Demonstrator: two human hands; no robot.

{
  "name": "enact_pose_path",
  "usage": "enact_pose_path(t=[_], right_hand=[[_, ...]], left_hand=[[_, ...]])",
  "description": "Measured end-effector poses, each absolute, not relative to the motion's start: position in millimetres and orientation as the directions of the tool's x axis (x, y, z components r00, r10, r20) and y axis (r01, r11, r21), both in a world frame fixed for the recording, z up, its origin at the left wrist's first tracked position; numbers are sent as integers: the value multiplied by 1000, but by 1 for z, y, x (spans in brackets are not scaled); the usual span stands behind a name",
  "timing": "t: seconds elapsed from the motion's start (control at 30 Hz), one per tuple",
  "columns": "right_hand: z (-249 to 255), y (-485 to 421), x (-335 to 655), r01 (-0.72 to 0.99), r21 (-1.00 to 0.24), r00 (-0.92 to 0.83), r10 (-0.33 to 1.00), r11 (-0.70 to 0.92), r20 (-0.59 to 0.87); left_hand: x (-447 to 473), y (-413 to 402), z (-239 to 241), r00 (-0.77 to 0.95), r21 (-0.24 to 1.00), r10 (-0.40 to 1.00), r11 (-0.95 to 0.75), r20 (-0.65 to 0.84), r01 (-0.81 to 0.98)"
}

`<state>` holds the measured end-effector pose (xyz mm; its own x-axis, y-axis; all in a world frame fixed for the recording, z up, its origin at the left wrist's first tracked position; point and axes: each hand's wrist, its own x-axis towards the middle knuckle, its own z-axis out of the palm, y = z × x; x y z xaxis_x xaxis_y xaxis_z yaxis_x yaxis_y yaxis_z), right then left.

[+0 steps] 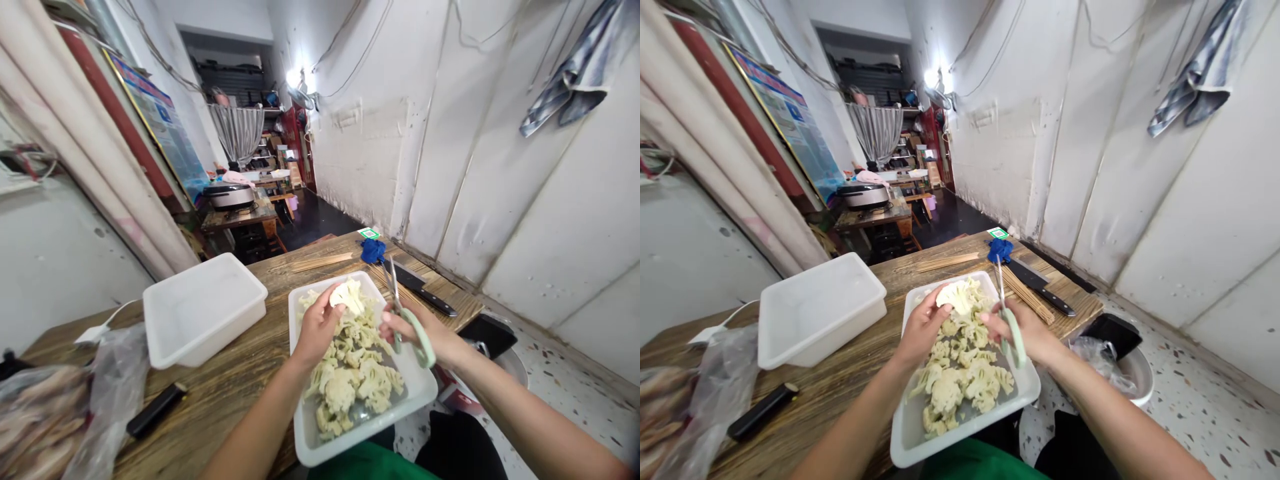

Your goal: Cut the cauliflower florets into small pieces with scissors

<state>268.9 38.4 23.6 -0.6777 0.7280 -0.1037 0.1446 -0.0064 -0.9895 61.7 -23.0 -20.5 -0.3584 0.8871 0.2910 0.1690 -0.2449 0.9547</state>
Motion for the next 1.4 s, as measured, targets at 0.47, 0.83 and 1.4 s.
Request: enact_pose_path(t=[0.47,0.83,1.4], right_hand=[[5,48,219,51,-996,-597,802,78,32],[-13,61,209,152,-984,-621,784,88,-26],[23,21,257,344,-935,-810,530,85,-250]], left_hand=[[60,-45,-5,-156,962,964,-180,214,204],[54,-46,-1,-225,977,973,-7,-42,-213],[46,-33,-17,-465,810,879,-196,-105,-553]])
